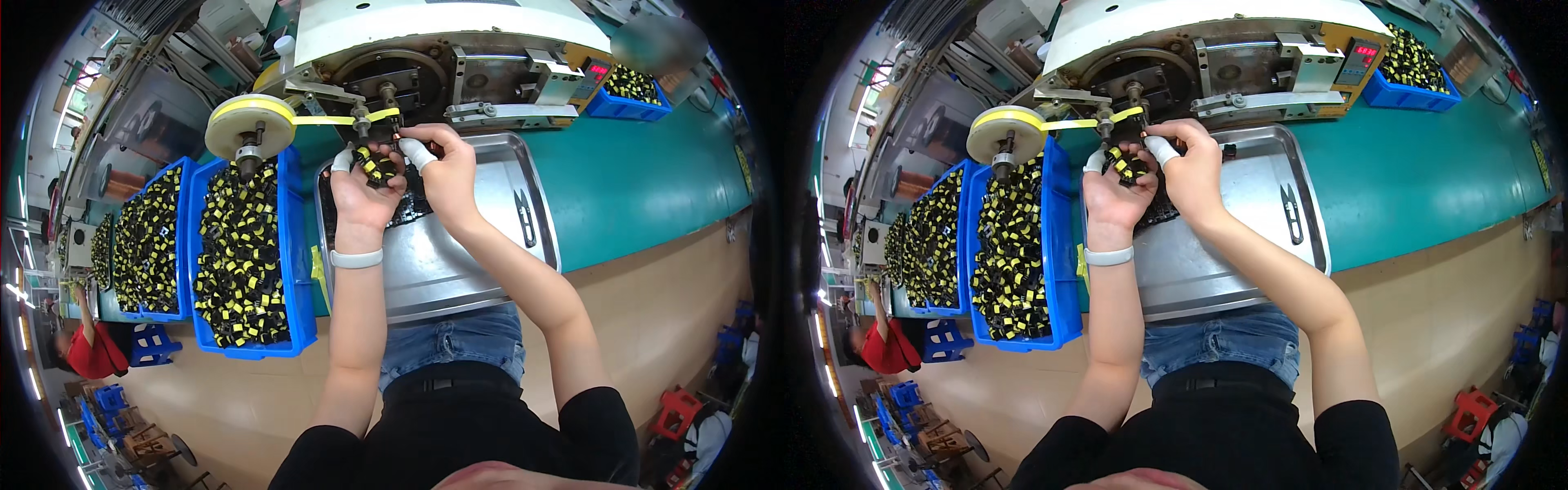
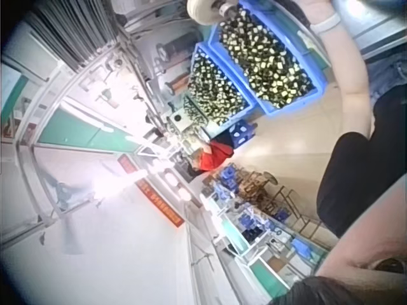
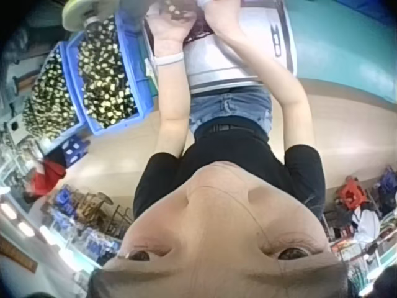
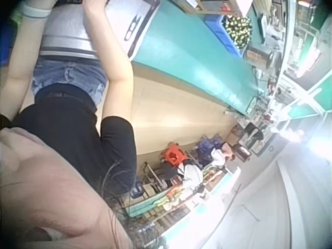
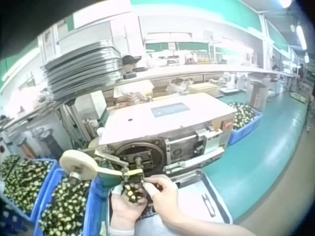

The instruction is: Assembling small electronic components using an automated or semi-automated press machine on a production line.

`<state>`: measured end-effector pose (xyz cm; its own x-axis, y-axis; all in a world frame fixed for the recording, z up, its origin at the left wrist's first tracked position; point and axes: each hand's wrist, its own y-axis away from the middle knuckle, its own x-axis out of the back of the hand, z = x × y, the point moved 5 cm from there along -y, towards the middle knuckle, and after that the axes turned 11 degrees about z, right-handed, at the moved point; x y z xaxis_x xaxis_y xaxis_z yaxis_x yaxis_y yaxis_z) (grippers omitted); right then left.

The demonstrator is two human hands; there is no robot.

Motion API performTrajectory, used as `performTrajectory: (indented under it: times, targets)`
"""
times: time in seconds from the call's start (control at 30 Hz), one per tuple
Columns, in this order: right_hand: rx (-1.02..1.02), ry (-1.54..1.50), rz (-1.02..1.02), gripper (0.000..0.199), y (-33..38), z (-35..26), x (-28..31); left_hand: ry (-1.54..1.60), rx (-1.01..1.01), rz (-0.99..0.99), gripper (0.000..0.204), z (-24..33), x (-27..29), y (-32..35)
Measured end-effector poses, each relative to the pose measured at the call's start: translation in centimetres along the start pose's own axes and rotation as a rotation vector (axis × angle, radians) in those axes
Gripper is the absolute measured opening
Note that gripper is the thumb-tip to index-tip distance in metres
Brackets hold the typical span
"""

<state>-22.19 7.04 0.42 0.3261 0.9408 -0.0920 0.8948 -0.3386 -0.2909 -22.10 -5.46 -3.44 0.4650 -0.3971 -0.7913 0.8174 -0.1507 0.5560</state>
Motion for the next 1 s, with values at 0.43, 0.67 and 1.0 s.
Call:
performTrajectory:
  times: [0.43,0.67,1.0]
  targets:
    - [-0.648,-0.447,-0.04,0.028,-0.2,3.2,-1.4,-0.037,-0.107,-0.035,0.03,0.9,0.3,-0.6]
    - [-0.764,-0.673,-0.006,0.032,-0.1,4.1,2.1,0.049,0.049,-0.17,0.027,0.2,0.1,-1.2]
    - [-0.381,-0.063,-0.137,0.028,0.5,2.2,4.5,-0.121,-0.054,-0.094,0.023,-0.5,0.3,-1.4]
